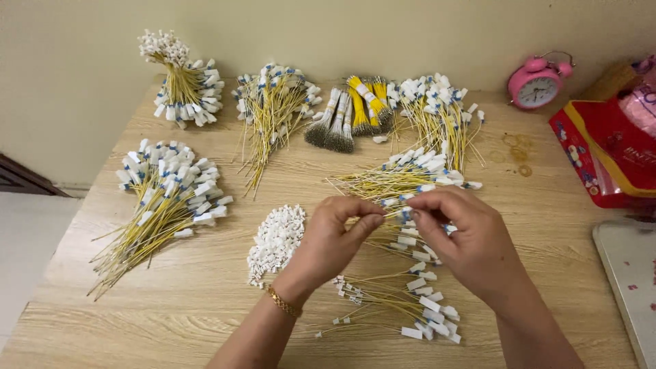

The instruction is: Assembling small plastic sleeves onto the tips of wired connectors.

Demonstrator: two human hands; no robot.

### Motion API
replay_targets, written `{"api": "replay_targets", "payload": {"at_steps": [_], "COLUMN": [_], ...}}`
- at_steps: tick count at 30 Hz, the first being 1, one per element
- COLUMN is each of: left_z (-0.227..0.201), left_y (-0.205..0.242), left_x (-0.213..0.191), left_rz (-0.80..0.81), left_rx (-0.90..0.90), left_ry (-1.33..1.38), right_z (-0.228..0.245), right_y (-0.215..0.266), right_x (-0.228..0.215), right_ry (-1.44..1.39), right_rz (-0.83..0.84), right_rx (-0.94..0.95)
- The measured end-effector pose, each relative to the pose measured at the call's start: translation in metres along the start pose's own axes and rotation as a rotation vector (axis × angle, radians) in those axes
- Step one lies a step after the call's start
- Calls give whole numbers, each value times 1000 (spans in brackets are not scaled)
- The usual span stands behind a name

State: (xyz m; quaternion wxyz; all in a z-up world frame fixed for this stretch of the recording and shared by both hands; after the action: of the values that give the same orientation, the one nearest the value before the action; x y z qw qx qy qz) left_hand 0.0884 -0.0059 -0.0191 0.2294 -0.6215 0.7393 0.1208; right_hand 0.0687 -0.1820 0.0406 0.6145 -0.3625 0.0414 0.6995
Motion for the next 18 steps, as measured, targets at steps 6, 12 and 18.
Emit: {"api": "replay_targets", "payload": {"at_steps": [6,12,18], "left_z": [12,21,57], "left_y": [-2,-7,-17], "left_x": [-3,15,-3], "left_rz": [24,39,-256], "left_rx": [-20,10,-5], "left_ry": [-39,117,570], "right_z": [-4,-13,-75], "right_y": [1,-2,2], "right_x": [1,13,59], "right_ry": [-81,-163,351], "right_rz": [-42,32,374], "right_rx": [64,59,156]}}
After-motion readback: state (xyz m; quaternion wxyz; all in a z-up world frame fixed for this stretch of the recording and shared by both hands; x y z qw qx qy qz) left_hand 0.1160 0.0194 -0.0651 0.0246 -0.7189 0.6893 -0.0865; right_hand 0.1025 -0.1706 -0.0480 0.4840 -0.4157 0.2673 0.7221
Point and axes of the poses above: each hand's wrist, its own y-axis away from the middle knuckle, its own x-axis out of the palm, z = x × y, the point moved 6 cm from there along -y, towards the middle knuckle, and after that the axes turned 8 degrees about -y, right-handed, at the moved point
